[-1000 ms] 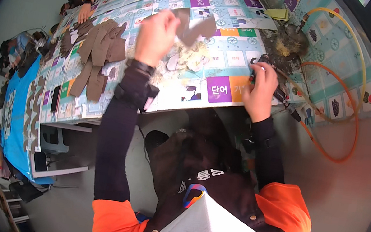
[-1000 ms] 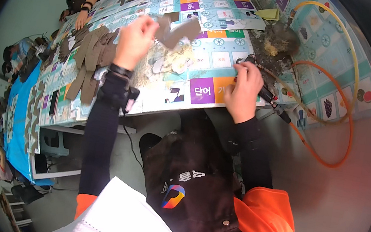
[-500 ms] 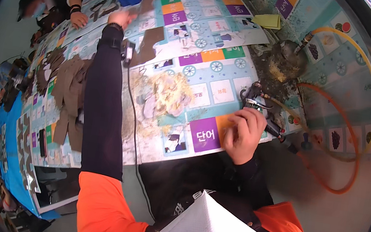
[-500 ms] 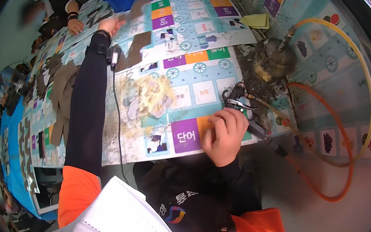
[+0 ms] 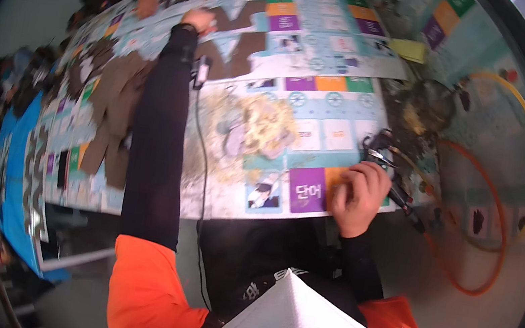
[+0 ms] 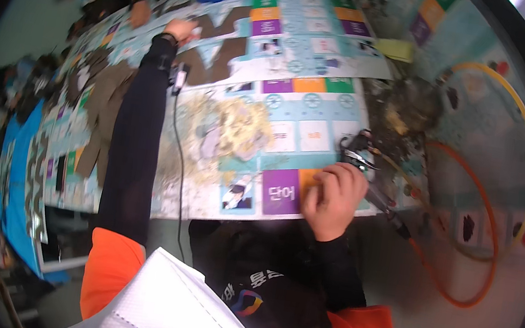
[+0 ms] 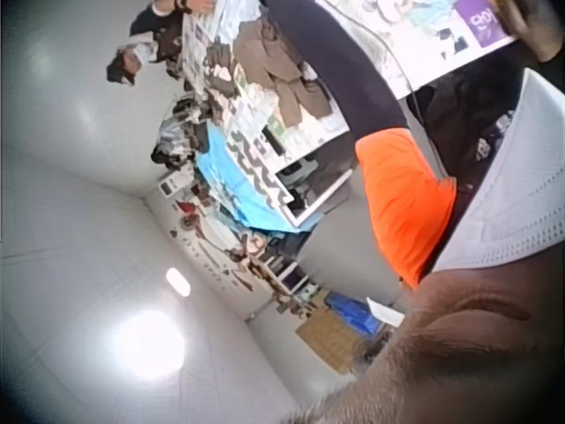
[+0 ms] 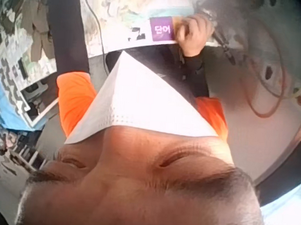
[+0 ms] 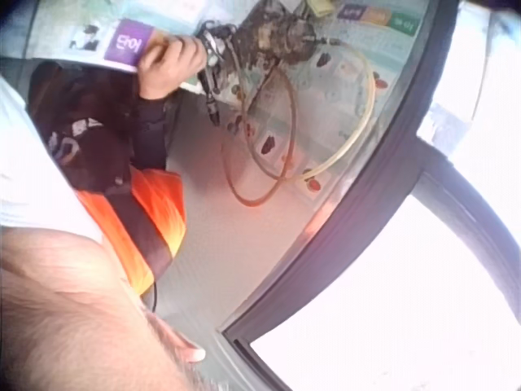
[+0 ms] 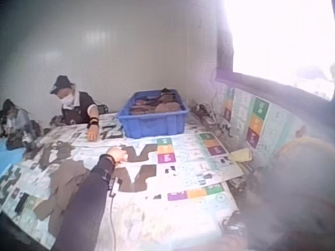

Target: Cutting a pattern from a printed sheet with scissors and then using an air-powered tool to apply adhesive or fasteners to shoe material components on a workbench.

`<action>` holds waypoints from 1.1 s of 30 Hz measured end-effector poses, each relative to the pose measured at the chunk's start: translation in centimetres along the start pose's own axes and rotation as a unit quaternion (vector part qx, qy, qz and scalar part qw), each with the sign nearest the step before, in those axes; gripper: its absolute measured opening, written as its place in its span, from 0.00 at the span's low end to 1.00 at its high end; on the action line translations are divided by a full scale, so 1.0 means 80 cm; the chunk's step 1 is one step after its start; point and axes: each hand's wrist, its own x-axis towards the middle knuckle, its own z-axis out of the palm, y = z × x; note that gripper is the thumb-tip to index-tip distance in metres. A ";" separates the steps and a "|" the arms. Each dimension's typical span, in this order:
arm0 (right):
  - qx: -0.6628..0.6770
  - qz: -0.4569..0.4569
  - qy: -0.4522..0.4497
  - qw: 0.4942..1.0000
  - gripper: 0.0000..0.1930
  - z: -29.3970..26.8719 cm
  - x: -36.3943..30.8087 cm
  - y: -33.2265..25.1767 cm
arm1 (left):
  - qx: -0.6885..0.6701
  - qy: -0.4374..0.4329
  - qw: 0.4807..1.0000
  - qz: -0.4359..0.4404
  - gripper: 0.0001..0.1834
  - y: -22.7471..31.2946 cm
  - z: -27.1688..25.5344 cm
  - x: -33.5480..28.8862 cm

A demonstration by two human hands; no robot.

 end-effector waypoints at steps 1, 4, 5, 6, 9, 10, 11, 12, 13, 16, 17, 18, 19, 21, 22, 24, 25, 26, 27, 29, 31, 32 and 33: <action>-0.007 -0.007 0.003 1.000 0.09 -0.001 -0.002 0.000 | 0.103 0.008 0.993 0.047 0.19 0.003 -0.015 -0.010; -0.026 -0.022 0.009 0.999 0.09 -0.004 -0.004 0.004 | -0.060 0.072 0.994 0.060 0.20 0.018 -0.048 -0.071; -0.026 -0.023 0.014 0.999 0.10 -0.005 -0.003 0.003 | -0.060 0.078 0.994 0.049 0.20 0.016 -0.062 -0.100; -0.032 -0.025 0.010 0.999 0.10 -0.006 -0.004 0.004 | -0.103 0.088 0.988 0.071 0.21 0.014 -0.073 -0.133; -0.028 -0.035 0.010 0.999 0.09 -0.001 -0.006 0.004 | -0.049 0.175 0.978 0.107 0.25 -0.055 -0.103 -0.191; -0.026 -0.044 0.014 0.999 0.09 0.000 -0.005 0.002 | 0.047 0.242 0.961 0.126 0.28 -0.090 -0.116 -0.206; -0.029 -0.048 0.020 0.998 0.08 0.001 -0.006 0.003 | 0.091 0.270 0.955 0.086 0.30 -0.110 -0.119 -0.222; -0.032 -0.047 0.023 0.998 0.08 0.002 -0.007 0.004 | 0.133 0.296 0.945 0.048 0.33 -0.125 -0.118 -0.238; -0.032 -0.046 0.019 0.998 0.08 0.002 -0.006 0.005 | 0.141 0.263 0.954 0.016 0.34 -0.139 -0.117 -0.248; -0.033 -0.047 0.024 0.998 0.07 0.006 -0.009 0.006 | 0.189 0.177 0.965 -0.044 0.38 -0.180 -0.090 -0.267; -0.029 -0.049 0.026 0.998 0.07 0.007 -0.009 0.004 | 0.231 0.188 0.954 -0.021 0.36 -0.189 -0.079 -0.267; -0.030 -0.048 0.027 0.998 0.07 0.004 -0.011 0.006 | 0.229 0.188 0.955 -0.015 0.36 -0.187 -0.075 -0.267; -0.035 -0.046 0.028 0.998 0.07 0.003 -0.011 0.007 | 0.185 0.217 0.958 -0.007 0.33 -0.186 -0.072 -0.268; -0.033 -0.052 0.028 0.998 0.06 0.004 -0.008 0.006 | 0.145 0.259 0.955 0.009 0.25 -0.190 -0.074 -0.271; -0.034 -0.051 0.025 0.998 0.06 0.004 -0.010 0.006 | 0.094 0.251 0.963 0.021 0.24 -0.194 -0.079 -0.277; -0.023 -0.054 0.032 0.998 0.06 0.005 -0.010 0.005 | 0.104 0.276 0.956 0.001 0.22 -0.203 -0.091 -0.283; -0.024 -0.059 0.036 0.997 0.06 0.005 -0.010 0.003 | 0.105 0.276 0.955 0.002 0.22 -0.206 -0.095 -0.288; -0.023 -0.059 0.036 0.997 0.06 0.005 -0.009 0.002 | 0.149 0.278 0.948 -0.031 0.20 -0.211 -0.102 -0.297; -0.027 -0.058 0.040 0.997 0.06 0.005 -0.010 0.003 | 0.192 0.276 0.940 -0.058 0.18 -0.202 -0.108 -0.302; -0.037 -0.051 0.043 0.997 0.05 0.004 -0.010 0.003 | 0.242 0.278 0.926 -0.086 0.16 -0.171 -0.127 -0.320; -0.044 -0.062 0.046 0.996 0.05 0.004 -0.009 0.004 | 0.271 0.304 0.906 -0.117 0.15 -0.147 -0.139 -0.336; -0.049 -0.049 0.043 0.997 0.05 0.000 -0.010 0.013 | 0.274 0.314 0.902 -0.114 0.16 -0.113 -0.146 -0.341; -0.042 -0.055 0.048 0.996 0.05 0.002 -0.008 0.010 | 0.292 0.303 0.902 -0.093 0.15 -0.093 -0.161 -0.373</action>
